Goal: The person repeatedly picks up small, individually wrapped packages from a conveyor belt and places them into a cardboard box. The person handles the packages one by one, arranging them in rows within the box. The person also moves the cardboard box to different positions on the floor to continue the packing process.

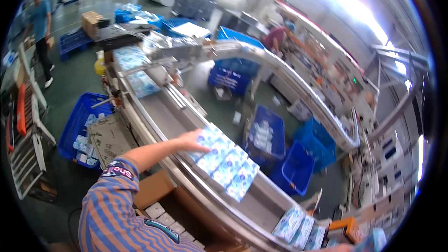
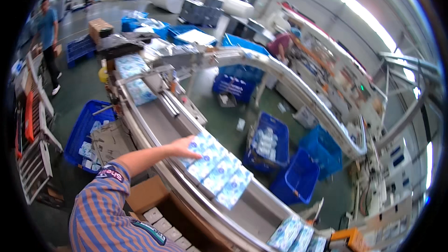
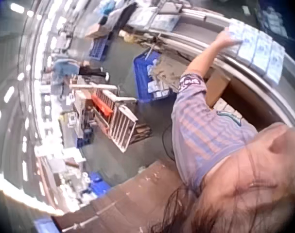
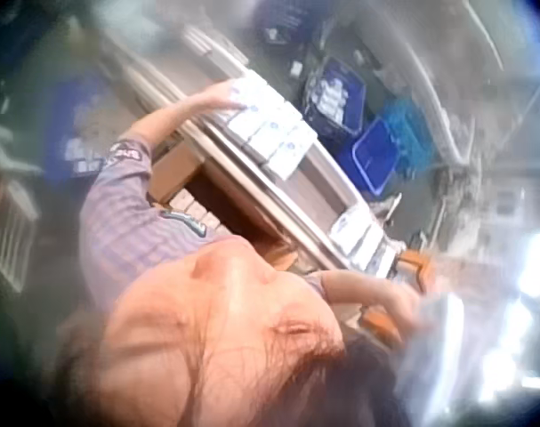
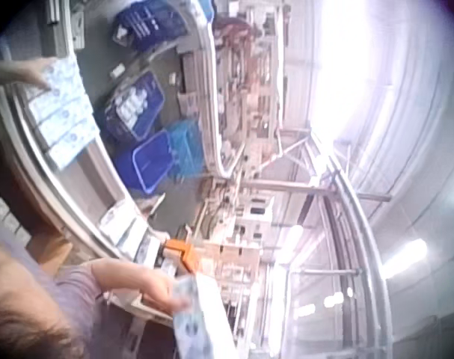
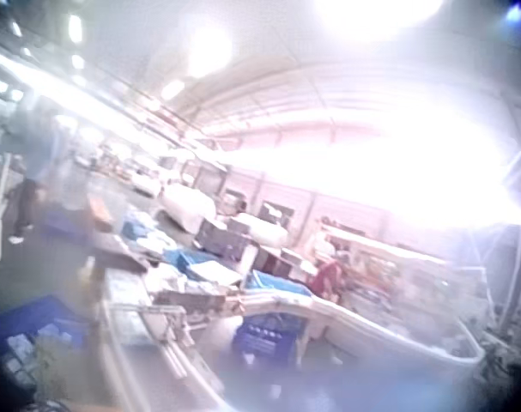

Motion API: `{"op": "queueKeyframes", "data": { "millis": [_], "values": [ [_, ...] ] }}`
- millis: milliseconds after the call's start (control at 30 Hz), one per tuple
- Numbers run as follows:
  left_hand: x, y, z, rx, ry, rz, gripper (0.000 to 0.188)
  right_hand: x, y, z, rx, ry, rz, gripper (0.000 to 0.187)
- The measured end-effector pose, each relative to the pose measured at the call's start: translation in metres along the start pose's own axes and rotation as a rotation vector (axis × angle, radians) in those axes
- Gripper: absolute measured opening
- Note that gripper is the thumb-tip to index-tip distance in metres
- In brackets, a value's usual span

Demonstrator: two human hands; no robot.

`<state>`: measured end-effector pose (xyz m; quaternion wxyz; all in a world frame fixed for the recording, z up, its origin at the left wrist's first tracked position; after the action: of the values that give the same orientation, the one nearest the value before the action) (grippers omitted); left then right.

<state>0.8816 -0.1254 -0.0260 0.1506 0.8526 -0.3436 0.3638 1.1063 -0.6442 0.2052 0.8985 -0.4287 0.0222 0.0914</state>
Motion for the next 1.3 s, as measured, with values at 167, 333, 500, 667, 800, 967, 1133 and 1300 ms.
{"op": "queueKeyframes", "data": {
  "millis": [167,333,500,667,800,967,1133,1300],
  "values": [
    [0.000,0.019,-0.020,-0.016,0.064,-0.024,0.104,0.106,0.163,0.090,-0.899,0.741,0.443,0.090],
    [-0.004,0.028,-0.043,0.073,0.223,-0.015,0.078,0.097,0.261,-0.010,-1.260,0.786,0.452,0.079],
    [0.022,0.024,-0.052,-0.034,0.372,-0.051,0.081,0.066,0.219,-0.054,-1.448,1.303,0.790,0.100],
    [0.065,0.032,-0.013,-0.175,0.382,-0.021,0.086,0.051,0.245,-0.014,-1.408,1.148,0.980,0.091],
    [0.076,0.041,0.003,-0.186,0.290,0.006,0.095,0.009,0.230,0.034,-1.534,0.804,0.964,0.073],
    [0.087,0.031,0.024,-0.183,0.414,-0.065,0.088,0.047,0.259,0.010,-1.349,0.840,1.102,0.098],
    [0.100,0.032,0.008,-0.308,0.667,0.000,0.080,0.045,0.244,0.026,-1.103,0.397,1.438,0.111],
    [0.132,0.118,-0.047,-0.131,0.578,0.096,0.077,-0.030,0.158,0.030,-1.145,0.335,1.098,0.115]
  ]
}}
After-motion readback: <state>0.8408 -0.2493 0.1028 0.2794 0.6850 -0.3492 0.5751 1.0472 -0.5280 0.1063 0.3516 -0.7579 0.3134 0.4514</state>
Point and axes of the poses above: each hand's wrist, its own y-axis away from the middle knuckle, its own z-axis out of the palm, x = y × z, the point moved 2 cm from there along -y, towards the middle knuckle, and after that the axes turned 3 degrees about x, right-handed, at the moved point
